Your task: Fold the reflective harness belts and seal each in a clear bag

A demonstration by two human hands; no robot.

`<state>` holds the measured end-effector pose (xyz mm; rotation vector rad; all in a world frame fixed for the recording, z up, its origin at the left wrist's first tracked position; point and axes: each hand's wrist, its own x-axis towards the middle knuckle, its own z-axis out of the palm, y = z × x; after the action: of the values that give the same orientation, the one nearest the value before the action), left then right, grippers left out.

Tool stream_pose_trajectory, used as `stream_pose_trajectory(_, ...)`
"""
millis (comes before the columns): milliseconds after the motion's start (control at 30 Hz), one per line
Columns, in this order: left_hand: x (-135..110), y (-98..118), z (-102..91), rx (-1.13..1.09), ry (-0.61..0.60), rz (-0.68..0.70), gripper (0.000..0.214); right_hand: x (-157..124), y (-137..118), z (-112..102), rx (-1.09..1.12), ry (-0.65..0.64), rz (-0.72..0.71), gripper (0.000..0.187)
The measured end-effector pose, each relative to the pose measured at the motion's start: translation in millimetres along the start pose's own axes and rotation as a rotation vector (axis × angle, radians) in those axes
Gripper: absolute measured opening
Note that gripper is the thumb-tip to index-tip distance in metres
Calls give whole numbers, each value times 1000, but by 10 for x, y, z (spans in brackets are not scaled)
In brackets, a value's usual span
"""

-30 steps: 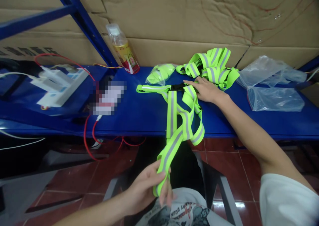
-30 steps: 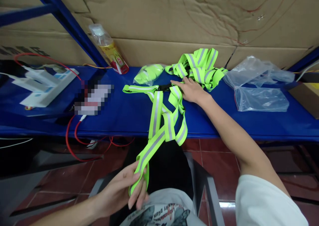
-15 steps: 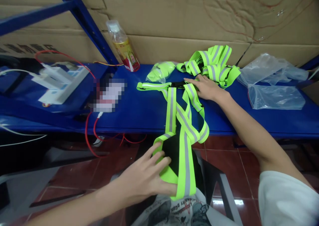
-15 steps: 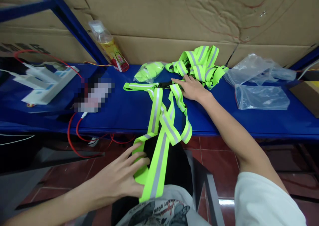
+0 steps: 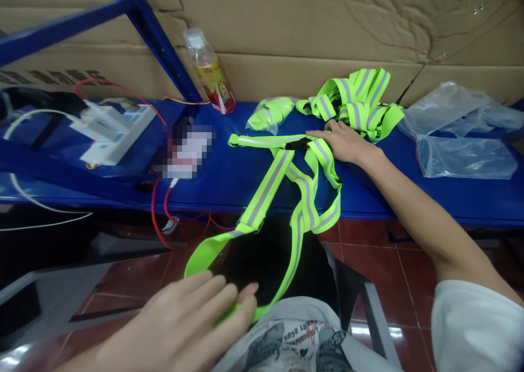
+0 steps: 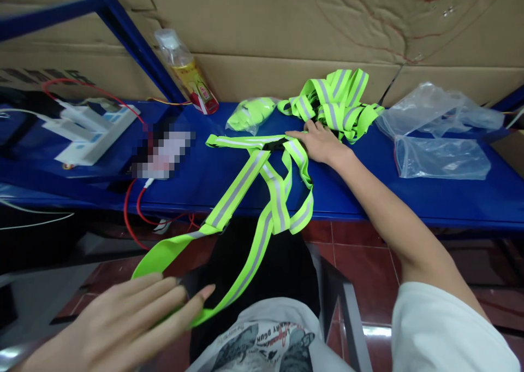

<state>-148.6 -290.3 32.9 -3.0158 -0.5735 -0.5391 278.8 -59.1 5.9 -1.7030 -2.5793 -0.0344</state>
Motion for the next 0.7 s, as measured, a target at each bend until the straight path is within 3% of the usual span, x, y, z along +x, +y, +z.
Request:
stream_pose_trajectory(100, 182, -137, 29, 111, 19, 96, 27, -28, 37, -69, 23, -17, 3, 67)
stream_pose_trajectory(233, 302, -211, 144, 122, 14, 101, 29, -101, 108, -314, 185, -30, -71, 83)
stream_pose_trajectory(300, 321, -213, 199, 125, 22, 112, 29, -101, 49, -444, 253, 70, -118, 72)
stream_pose_trajectory(400, 360, -213, 240, 127, 33, 131, 26, 0, -233, -535, 289, 257, -165, 59)
stream_pose_trajectory(467, 391, -211, 240, 132, 28, 140, 24, 116, -484, -491, 255, 232, -217, 66)
stream_pose_trajectory(567, 402, -186, 234, 135, 11, 140, 20, 274, -768, -301, 104, 97, -281, 70)
stream_pose_trajectory(700, 313, -88, 253, 151, -67, 95, 22, 327, -859, -8, -22, 44, -262, 63)
